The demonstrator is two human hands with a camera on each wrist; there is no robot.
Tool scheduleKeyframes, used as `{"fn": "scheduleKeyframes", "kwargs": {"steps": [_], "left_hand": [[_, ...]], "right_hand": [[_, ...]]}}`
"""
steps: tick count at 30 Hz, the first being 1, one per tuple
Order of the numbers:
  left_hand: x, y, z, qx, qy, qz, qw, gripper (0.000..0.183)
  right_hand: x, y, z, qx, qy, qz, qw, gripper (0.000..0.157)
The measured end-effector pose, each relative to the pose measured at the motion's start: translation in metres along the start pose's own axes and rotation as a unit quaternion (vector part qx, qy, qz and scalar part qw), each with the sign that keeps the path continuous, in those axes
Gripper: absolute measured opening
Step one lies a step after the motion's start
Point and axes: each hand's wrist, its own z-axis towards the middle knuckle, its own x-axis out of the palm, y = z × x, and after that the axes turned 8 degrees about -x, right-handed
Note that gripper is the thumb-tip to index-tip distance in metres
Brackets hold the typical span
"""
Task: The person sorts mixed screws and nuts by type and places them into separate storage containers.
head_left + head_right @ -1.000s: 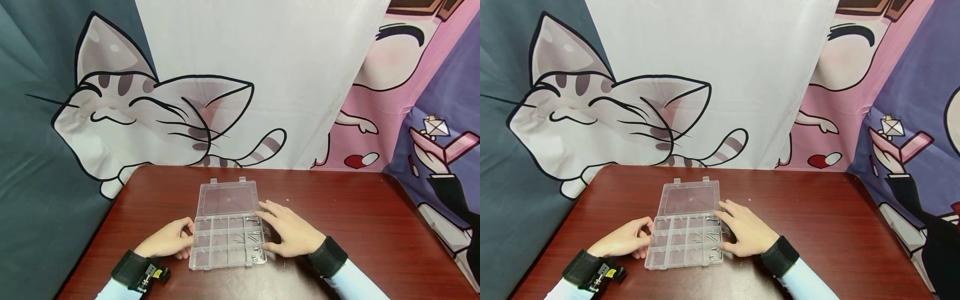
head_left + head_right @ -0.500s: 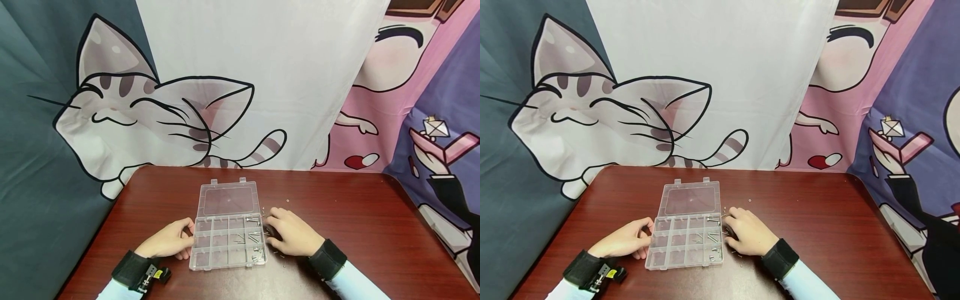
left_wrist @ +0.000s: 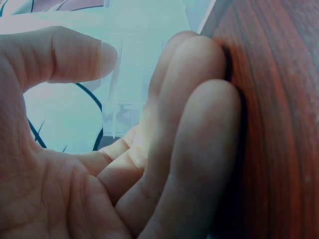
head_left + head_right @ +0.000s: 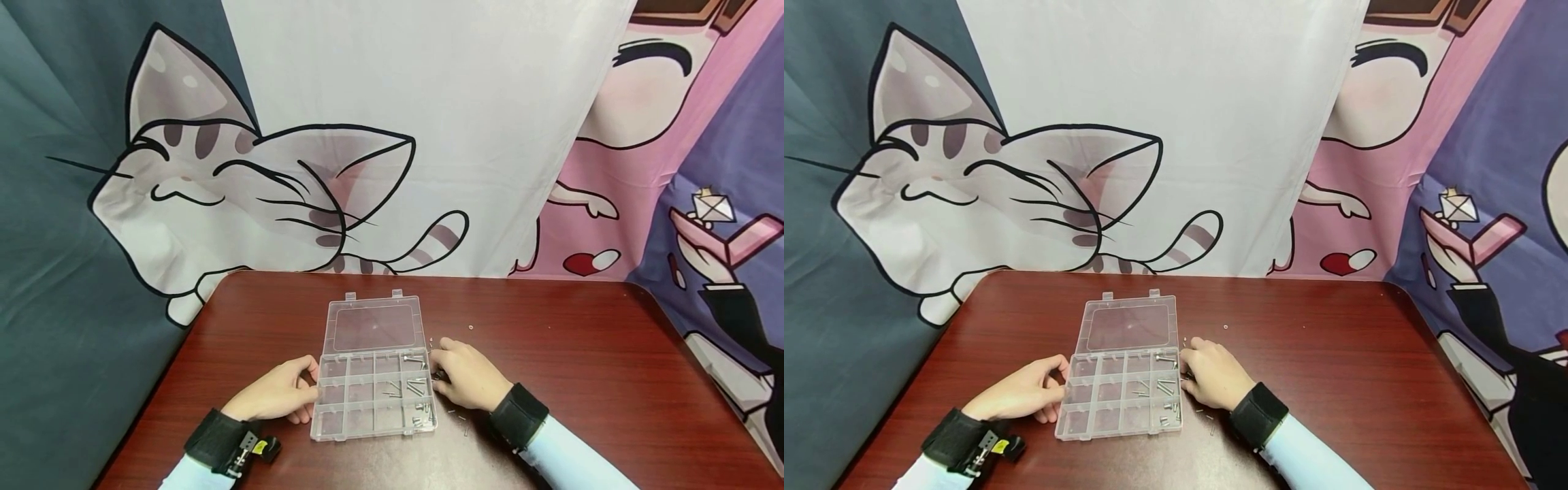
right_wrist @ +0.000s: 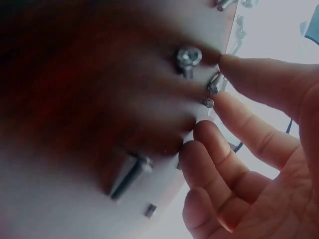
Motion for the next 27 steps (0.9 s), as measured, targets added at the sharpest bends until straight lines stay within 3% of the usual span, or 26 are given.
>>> {"fn": "scheduleKeyframes", "kwargs": {"steps": [13,22,27], "left_hand": [[0.0,-0.002,-0.002,0.002,-0.006,-0.006,1.0,0.027],[0.0,0.0,-0.001,0.003,-0.001,-0.018,0.9998,0.027],[0.0,0.0,-0.001,0.003,-0.001,-0.013,0.9999,0.027]], "right_hand": [[0.001,-0.004,0.0,-0.035,0.012,-0.042,0.998,0.02],[-0.004,-0.012,-0.005,-0.062,-0.008,-0.048,0.997,0.021],[-0.009,-0.012,-0.004,-0.057,0.005,-0.055,0.997,0.022]]}}
